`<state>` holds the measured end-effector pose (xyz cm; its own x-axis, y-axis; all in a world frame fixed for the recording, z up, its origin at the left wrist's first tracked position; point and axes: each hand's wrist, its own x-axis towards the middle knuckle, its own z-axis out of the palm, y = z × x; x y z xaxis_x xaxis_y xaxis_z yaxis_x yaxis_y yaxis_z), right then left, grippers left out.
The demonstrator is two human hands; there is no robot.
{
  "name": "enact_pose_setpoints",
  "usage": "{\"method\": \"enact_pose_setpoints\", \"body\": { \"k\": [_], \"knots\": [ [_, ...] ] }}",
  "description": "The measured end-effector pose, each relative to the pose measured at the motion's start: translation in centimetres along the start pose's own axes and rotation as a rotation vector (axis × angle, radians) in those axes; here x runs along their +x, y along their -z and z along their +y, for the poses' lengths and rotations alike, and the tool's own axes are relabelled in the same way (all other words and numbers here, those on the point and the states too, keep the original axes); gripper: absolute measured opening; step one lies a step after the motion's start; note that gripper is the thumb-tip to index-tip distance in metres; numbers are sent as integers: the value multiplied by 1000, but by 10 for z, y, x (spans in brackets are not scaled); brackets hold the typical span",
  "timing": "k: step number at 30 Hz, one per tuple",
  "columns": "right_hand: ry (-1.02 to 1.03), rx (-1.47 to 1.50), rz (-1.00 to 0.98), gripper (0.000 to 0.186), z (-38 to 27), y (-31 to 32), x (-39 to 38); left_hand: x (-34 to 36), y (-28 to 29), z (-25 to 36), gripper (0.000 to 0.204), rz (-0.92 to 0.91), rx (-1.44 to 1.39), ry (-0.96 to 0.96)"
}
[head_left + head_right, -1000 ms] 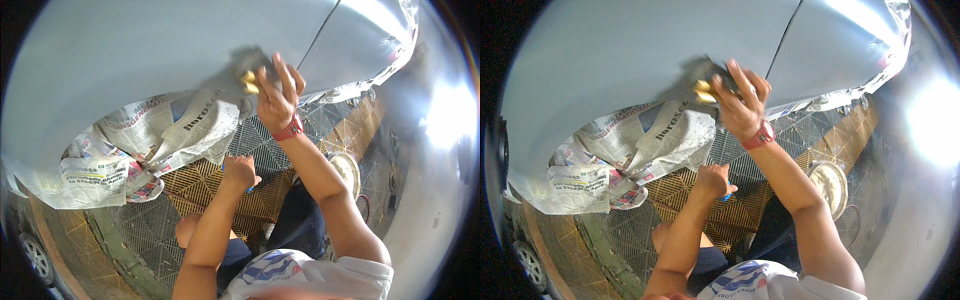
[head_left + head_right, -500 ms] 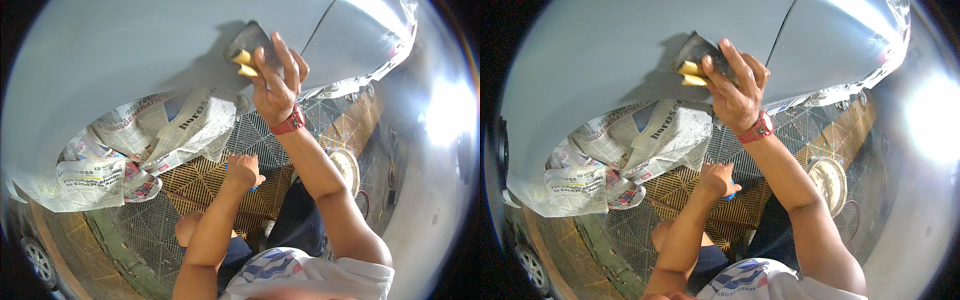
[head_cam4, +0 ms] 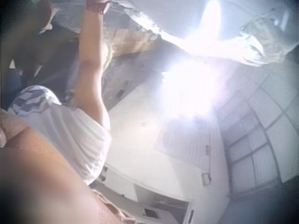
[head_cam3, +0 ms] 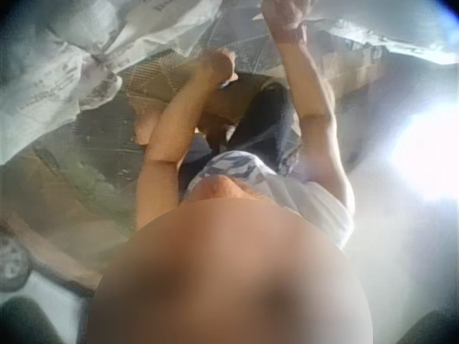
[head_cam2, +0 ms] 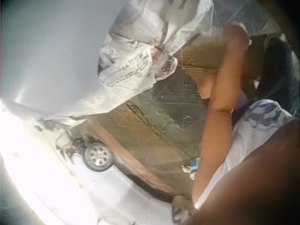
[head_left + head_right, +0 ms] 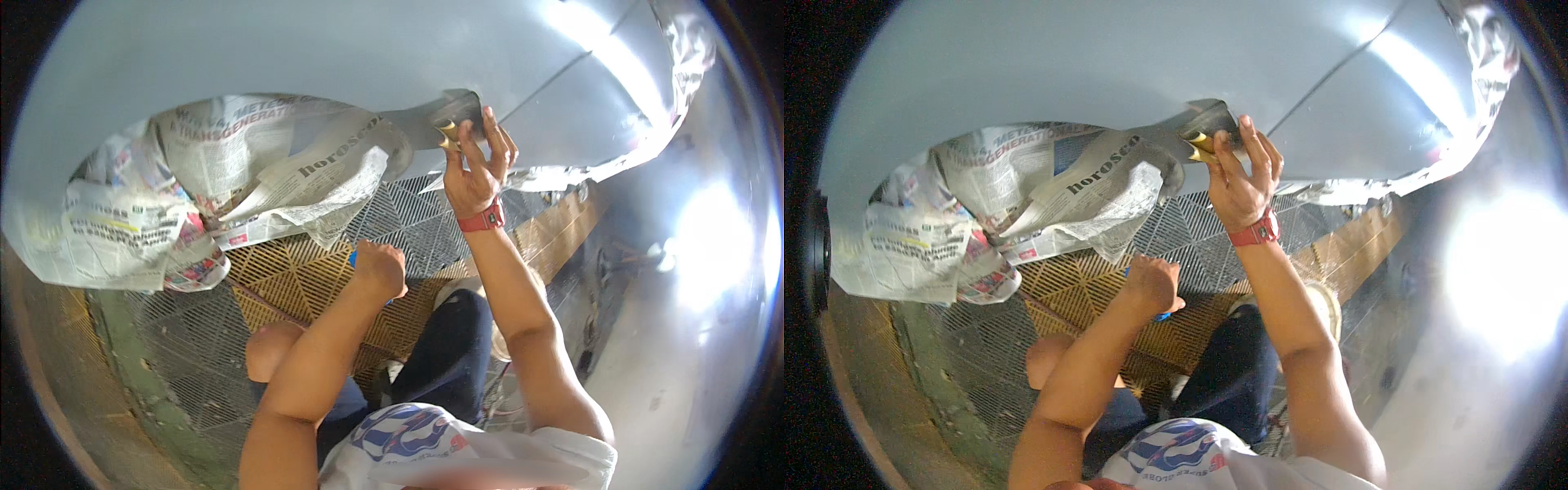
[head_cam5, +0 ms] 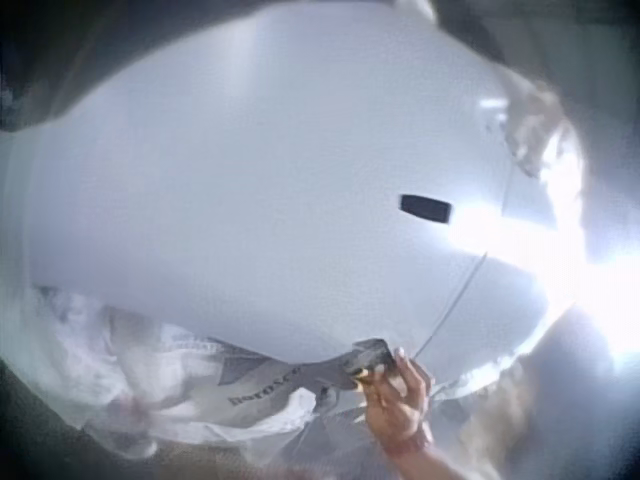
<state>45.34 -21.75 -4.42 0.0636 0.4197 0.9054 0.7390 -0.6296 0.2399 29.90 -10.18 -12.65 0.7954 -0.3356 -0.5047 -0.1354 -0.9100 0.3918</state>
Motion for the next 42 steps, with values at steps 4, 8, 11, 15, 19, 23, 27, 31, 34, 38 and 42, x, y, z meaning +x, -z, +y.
{"method": "enact_pose_setpoints", "body": {
  "k": [4,8,11,15,19,23,27,31,34,38,42],
  "knots": [
    [-64,158,137,50,-45,-12,85,-1,-2,-7,57,48,-25,48],
    [-50,160,66,55,-39,-2,83,1,-5,13,37,141,-49,26],
    [80,-11,-41,60,-22,2,49,-2,1,9,30,146,-44,28],
    [113,-11,-30,65,-32,10,114,-6,-5,10,25,273,-61,28],
    [250,189,35,50,-37,3,160,-17,-8,3,21,274,-91,22],
    [198,-32,-48,68,-6,4,57,-22,1,-1,19,253,-90,-5],
    [177,-1,28,61,-5,-6,68,-17,-1,-11,20,231,-84,88],
    [159,124,89,61,-7,-10,82,-21,5,-8,24,220,-79,61],
    [80,-69,-113,60,9,0,-2,-23,0,-8,28,242,-65,14],
    [16,-29,-58,58,11,1,11,-11,3,-13,32,131,-28,33],
    [-144,253,55,61,-19,-12,49,-20,-9,-14,36,213,-44,48]
  ]
}}
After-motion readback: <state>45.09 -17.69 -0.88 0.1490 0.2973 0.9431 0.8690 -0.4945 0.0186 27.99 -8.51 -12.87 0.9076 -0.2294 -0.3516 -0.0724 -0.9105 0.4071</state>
